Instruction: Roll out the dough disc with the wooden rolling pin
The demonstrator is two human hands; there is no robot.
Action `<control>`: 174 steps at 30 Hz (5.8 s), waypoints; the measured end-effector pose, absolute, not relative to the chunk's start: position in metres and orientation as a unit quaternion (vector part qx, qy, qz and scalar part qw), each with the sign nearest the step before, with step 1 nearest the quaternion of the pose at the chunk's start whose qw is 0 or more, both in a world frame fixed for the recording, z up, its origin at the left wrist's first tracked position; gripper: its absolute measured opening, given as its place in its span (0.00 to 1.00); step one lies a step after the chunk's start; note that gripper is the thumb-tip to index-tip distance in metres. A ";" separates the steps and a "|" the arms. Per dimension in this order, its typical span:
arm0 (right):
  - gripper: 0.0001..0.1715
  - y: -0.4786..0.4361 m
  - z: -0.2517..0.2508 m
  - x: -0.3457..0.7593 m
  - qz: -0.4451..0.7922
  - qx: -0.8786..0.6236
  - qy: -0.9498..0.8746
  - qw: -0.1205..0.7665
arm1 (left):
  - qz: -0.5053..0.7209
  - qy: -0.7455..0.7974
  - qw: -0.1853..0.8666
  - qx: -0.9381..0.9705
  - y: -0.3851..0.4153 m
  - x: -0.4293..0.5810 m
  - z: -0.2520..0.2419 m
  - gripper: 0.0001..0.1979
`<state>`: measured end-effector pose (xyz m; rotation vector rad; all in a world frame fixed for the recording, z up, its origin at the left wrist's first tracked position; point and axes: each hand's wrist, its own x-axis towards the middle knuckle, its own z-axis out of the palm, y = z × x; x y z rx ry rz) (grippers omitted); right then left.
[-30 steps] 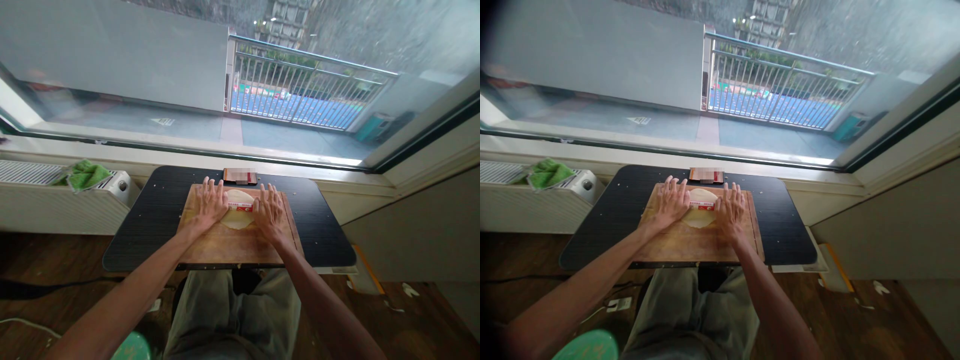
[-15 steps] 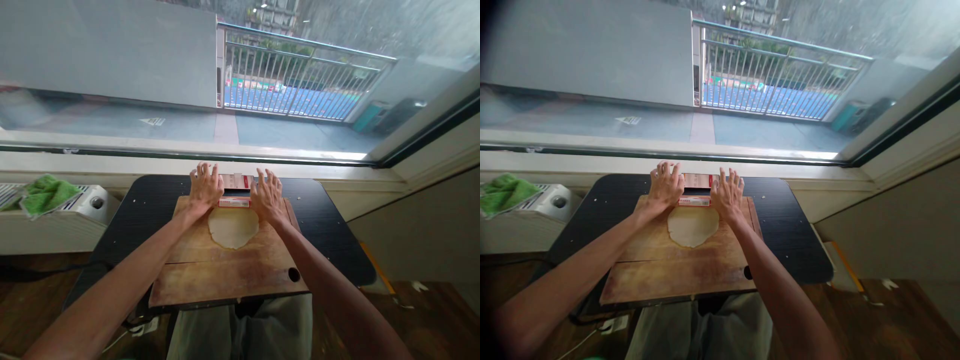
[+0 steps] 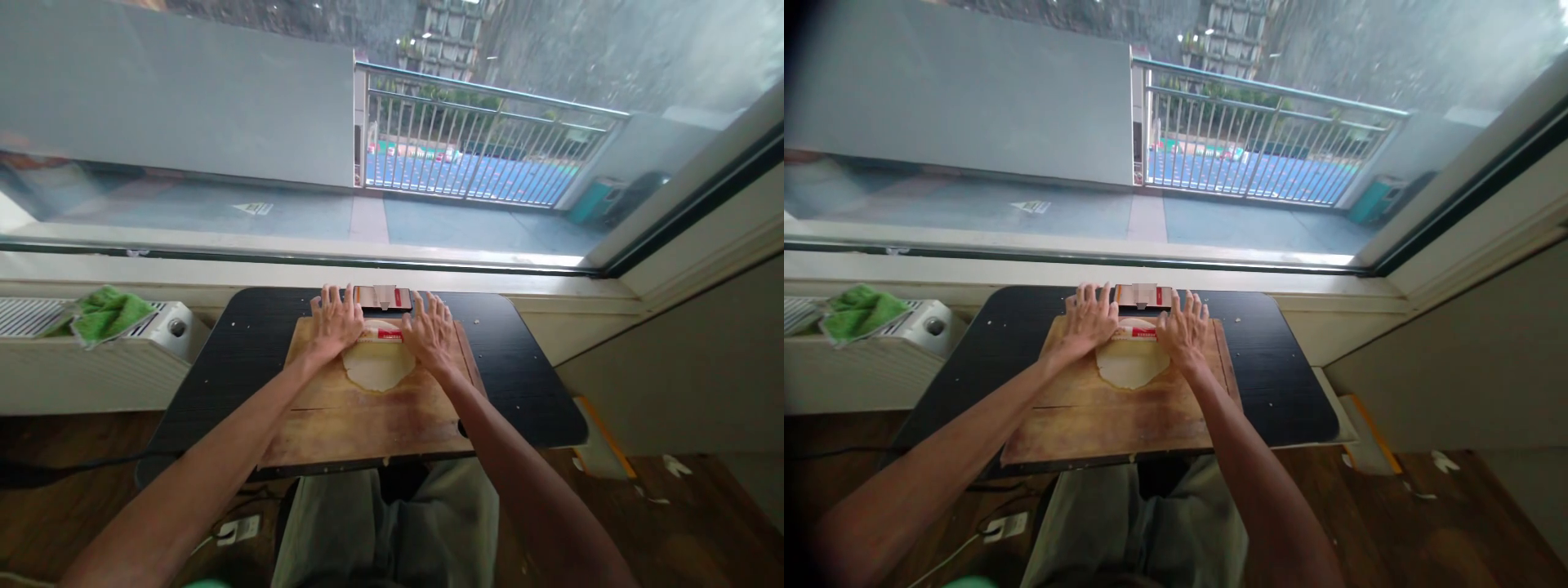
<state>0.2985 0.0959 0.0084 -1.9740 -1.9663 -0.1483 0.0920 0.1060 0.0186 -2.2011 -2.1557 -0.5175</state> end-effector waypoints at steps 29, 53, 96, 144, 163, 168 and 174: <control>0.37 0.157 0.017 0.297 -0.002 -0.703 -0.686 0.189 | -0.155 -0.657 0.007 -0.738 0.162 0.090 0.030 0.27; 0.35 0.093 0.002 0.298 -0.073 -0.692 -0.693 0.189 | -0.145 -0.678 0.006 -0.720 0.098 0.099 0.021 0.29; 0.36 0.080 0.005 0.294 -0.044 -0.709 -0.685 0.158 | -0.167 -0.668 0.016 -0.725 0.088 0.102 0.014 0.29; 0.42 -0.011 0.001 0.327 0.038 -0.584 -0.801 0.123 | 0.002 -0.505 -0.096 -0.858 0.146 0.122 0.032 0.20; 0.30 -0.023 0.043 0.369 0.169 -0.521 -0.830 0.107 | -0.022 -0.514 -0.226 -0.828 0.175 0.111 0.024 0.20; 0.35 -0.020 0.055 0.398 0.211 -0.466 -0.848 0.142 | -0.031 -0.476 -0.296 -0.828 0.178 0.109 0.018 0.23; 0.27 -0.014 0.086 0.446 0.313 -0.477 -0.816 0.096 | 0.009 -0.431 -0.412 -0.802 0.176 0.083 0.033 0.29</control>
